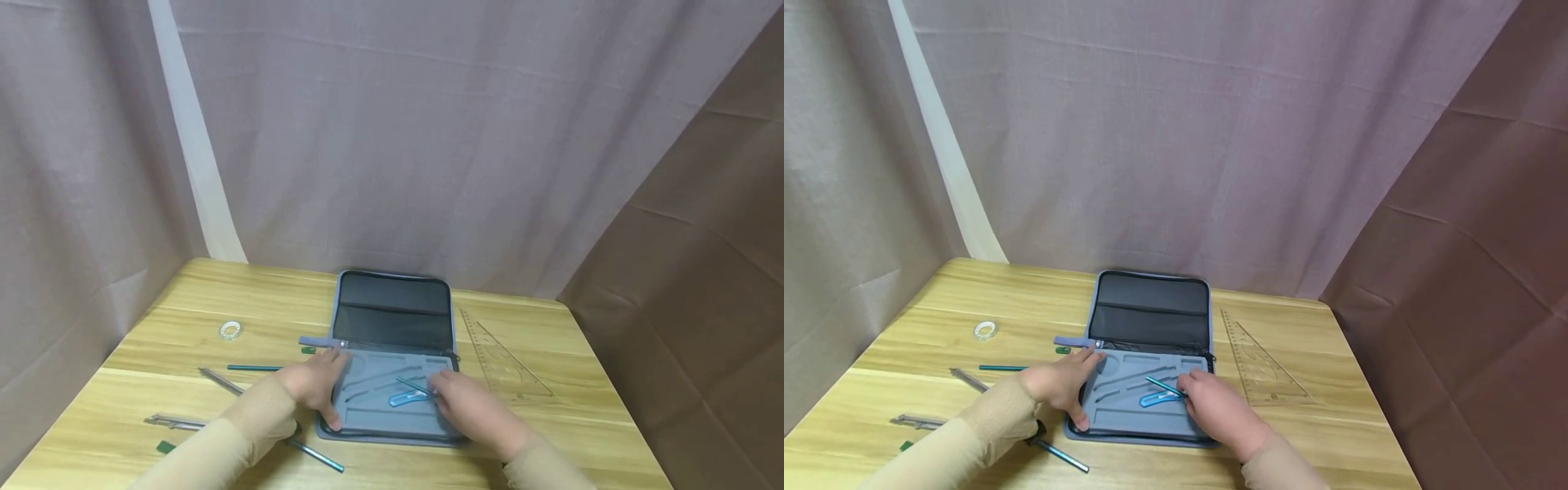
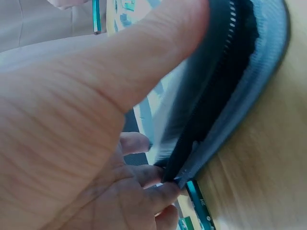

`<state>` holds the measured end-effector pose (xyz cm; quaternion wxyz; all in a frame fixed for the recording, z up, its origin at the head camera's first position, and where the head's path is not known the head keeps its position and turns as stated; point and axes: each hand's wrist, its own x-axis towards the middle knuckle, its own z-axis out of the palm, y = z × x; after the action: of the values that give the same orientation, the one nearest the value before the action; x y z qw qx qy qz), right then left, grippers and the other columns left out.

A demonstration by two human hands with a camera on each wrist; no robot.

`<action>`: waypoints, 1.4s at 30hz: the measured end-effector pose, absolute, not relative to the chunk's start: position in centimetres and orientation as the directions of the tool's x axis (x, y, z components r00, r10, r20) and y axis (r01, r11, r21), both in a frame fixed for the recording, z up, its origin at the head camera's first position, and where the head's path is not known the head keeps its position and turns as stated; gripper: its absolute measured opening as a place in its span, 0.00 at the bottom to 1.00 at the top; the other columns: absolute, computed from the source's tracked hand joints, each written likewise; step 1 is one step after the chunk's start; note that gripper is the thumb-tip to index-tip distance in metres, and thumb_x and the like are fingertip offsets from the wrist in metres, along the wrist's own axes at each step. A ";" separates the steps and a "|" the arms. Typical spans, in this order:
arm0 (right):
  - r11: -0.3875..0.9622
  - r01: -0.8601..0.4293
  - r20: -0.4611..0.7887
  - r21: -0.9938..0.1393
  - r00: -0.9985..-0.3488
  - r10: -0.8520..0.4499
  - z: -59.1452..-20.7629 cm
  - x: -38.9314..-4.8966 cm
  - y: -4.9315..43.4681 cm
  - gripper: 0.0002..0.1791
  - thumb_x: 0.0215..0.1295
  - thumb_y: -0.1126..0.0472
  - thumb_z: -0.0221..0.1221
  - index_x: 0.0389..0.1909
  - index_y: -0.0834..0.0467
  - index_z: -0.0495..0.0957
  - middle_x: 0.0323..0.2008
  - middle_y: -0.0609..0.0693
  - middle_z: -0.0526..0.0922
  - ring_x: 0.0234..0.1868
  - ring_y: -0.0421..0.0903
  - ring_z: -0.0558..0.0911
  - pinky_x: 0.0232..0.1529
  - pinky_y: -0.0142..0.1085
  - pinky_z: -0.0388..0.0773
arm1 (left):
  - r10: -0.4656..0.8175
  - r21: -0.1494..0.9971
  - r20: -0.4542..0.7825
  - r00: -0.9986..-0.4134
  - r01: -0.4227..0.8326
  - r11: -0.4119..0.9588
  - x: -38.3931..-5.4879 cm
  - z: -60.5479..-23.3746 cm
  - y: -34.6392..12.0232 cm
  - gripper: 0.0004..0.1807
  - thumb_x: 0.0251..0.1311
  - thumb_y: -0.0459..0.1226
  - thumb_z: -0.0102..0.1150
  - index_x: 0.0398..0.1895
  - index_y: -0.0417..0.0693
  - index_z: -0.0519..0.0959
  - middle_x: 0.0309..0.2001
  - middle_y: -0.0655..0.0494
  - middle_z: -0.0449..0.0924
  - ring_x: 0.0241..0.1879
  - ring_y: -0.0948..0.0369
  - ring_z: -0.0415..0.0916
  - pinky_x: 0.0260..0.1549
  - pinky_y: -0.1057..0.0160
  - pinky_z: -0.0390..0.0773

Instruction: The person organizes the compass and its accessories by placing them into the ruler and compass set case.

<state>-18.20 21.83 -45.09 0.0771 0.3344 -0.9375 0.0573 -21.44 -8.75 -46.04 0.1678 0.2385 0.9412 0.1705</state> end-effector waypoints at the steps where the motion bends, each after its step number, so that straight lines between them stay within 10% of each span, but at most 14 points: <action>1: 0.760 -0.647 0.182 -0.056 -0.755 -0.630 -45.2 -18.1 21.4 0.07 0.59 0.67 0.60 0.36 0.55 0.78 0.33 0.44 0.78 0.34 0.41 0.78 0.36 0.36 0.80 | 0.509 0.404 -0.231 -0.829 0.394 0.826 -21.5 -46.1 -8.8 0.69 0.23 0.53 0.82 0.73 0.40 0.54 0.72 0.33 0.48 0.70 0.37 0.50 0.66 0.41 0.56; 19: 0.618 -0.784 0.219 -0.050 -0.613 -0.759 -47.4 -17.3 18.2 0.08 0.65 0.65 0.56 0.42 0.52 0.80 0.40 0.43 0.82 0.43 0.41 0.80 0.47 0.36 0.79 | 0.512 0.431 -0.247 -0.823 0.380 0.818 -21.5 -46.4 -9.1 0.69 0.25 0.53 0.81 0.73 0.40 0.53 0.73 0.34 0.46 0.71 0.39 0.48 0.67 0.43 0.54; 30: 0.675 -0.732 0.090 -0.091 -0.681 -0.727 -47.8 -16.7 17.9 0.08 0.69 0.62 0.53 0.41 0.48 0.79 0.40 0.39 0.81 0.42 0.38 0.79 0.39 0.35 0.80 | 0.516 0.410 -0.250 -0.819 0.393 0.823 -21.4 -46.1 -9.0 0.68 0.26 0.54 0.80 0.73 0.40 0.53 0.73 0.34 0.47 0.71 0.40 0.49 0.67 0.44 0.56; 42: 0.625 -0.778 0.216 -0.056 -0.621 -0.753 -48.2 -16.5 17.8 0.09 0.68 0.58 0.56 0.43 0.45 0.83 0.37 0.38 0.78 0.39 0.37 0.79 0.37 0.31 0.79 | 0.519 0.419 -0.240 -0.821 0.395 0.818 -21.4 -46.1 -9.0 0.68 0.25 0.54 0.80 0.73 0.40 0.54 0.73 0.33 0.47 0.70 0.39 0.49 0.66 0.43 0.56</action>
<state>-16.46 17.79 -48.21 0.0859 0.4267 -0.8974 0.0721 -21.40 -9.03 -46.12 0.1742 0.2436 0.9373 0.1782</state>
